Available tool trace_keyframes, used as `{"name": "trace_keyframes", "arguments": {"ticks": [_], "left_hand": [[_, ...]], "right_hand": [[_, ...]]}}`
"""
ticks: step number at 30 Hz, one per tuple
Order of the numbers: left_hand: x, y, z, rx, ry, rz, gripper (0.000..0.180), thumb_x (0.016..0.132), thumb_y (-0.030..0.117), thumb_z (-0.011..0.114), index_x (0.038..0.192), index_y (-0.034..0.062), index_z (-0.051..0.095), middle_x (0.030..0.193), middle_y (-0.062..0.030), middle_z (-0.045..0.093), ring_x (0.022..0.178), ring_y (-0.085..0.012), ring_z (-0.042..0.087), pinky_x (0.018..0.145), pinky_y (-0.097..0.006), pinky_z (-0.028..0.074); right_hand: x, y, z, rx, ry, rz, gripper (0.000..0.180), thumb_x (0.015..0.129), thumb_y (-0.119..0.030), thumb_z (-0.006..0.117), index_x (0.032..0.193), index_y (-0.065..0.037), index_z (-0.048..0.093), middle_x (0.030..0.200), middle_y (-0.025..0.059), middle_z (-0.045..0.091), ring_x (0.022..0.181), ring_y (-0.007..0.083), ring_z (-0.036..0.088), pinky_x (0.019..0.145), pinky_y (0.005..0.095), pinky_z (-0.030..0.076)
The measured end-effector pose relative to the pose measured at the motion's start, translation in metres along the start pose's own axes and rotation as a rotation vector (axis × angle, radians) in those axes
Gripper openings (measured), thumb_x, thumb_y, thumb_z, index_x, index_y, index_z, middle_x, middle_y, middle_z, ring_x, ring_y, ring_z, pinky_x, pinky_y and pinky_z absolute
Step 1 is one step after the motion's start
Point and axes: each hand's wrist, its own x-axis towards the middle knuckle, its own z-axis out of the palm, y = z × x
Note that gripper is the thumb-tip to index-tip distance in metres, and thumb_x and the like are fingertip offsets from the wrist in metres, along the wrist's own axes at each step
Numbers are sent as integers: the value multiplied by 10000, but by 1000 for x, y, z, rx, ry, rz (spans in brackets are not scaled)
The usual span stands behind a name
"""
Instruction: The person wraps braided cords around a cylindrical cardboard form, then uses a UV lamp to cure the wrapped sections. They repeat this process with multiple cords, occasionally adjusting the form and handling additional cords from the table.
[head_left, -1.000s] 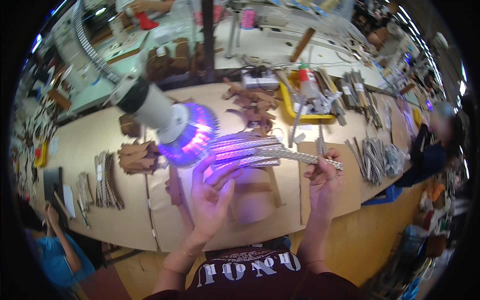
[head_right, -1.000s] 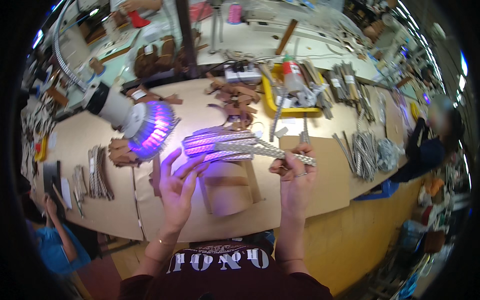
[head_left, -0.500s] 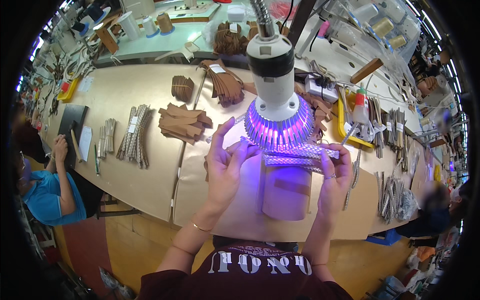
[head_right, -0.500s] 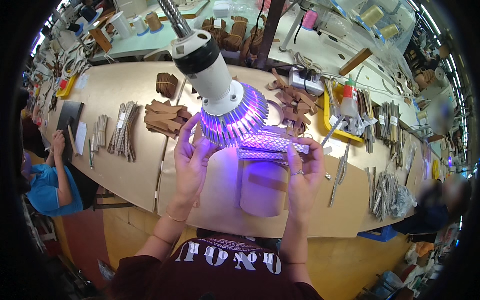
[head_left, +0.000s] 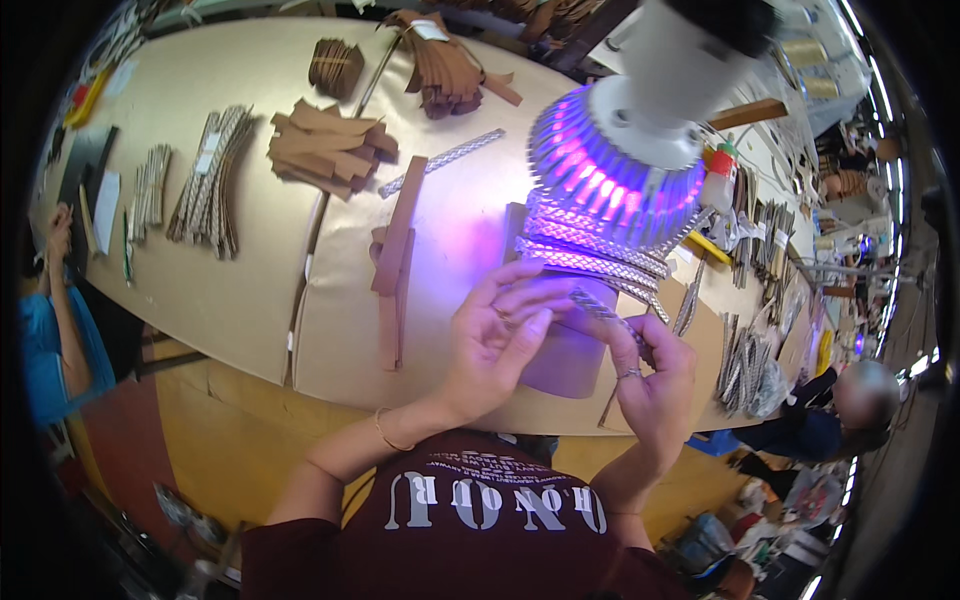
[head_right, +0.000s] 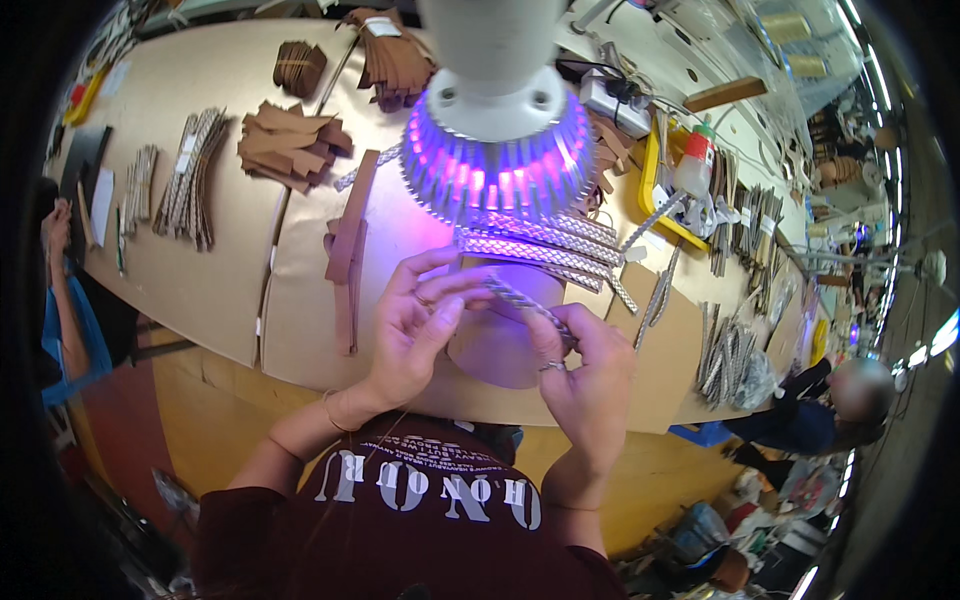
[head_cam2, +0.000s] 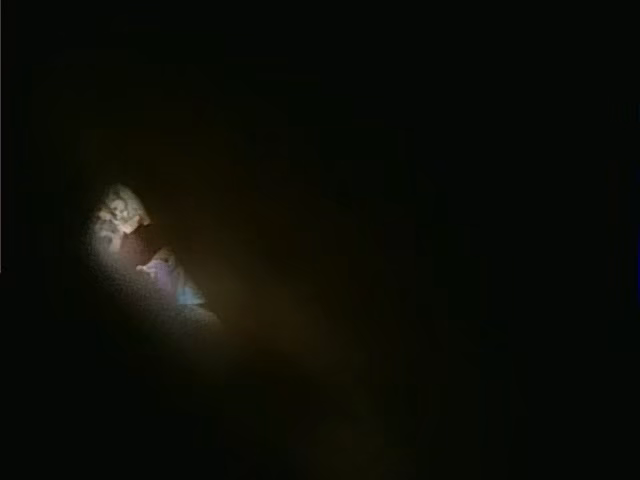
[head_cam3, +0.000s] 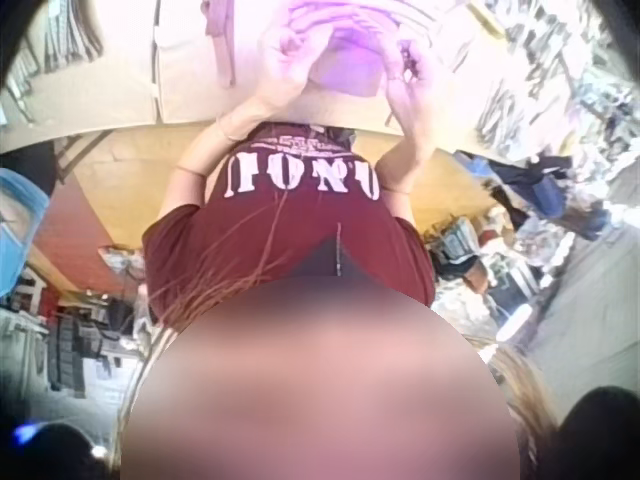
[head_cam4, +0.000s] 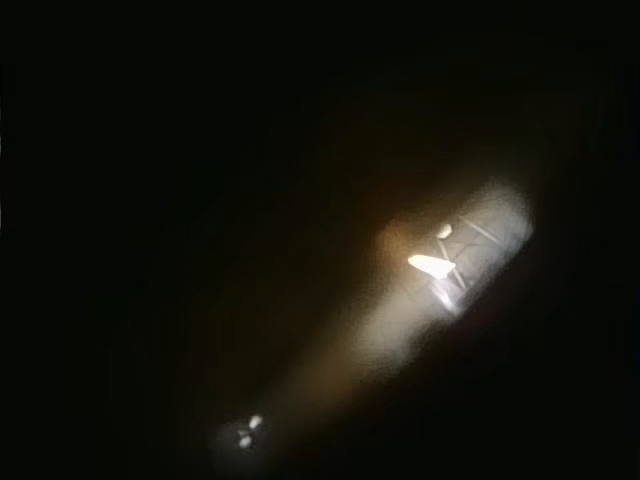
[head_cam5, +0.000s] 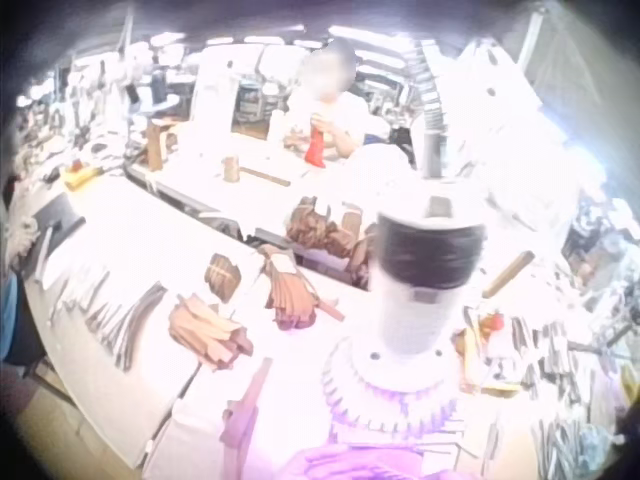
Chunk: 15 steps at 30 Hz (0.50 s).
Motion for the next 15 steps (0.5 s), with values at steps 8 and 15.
{"name": "trace_keyframes", "arguments": {"ticks": [8, 15], "left_hand": [[-30, -28, -25, 787, -24, 123, 295, 848, 56, 663, 1142, 39, 649, 1093, -131, 592, 892, -256, 620, 782, -359, 510], [-35, -45, -24, 852, -67, 204, 393, 828, 73, 665, 1215, 34, 612, 1131, -143, 552, 947, -280, 612, 795, -375, 512]], "right_hand": [[7, -2, 4, -262, -117, -86, 284, 940, -249, 598, 822, 6, 647, 652, 163, 598, 551, 323, 574, 545, 408, 418], [23, -14, 24, -348, -129, -124, 318, 915, -236, 610, 732, 25, 593, 560, 174, 481, 498, 327, 457, 524, 414, 351]]}}
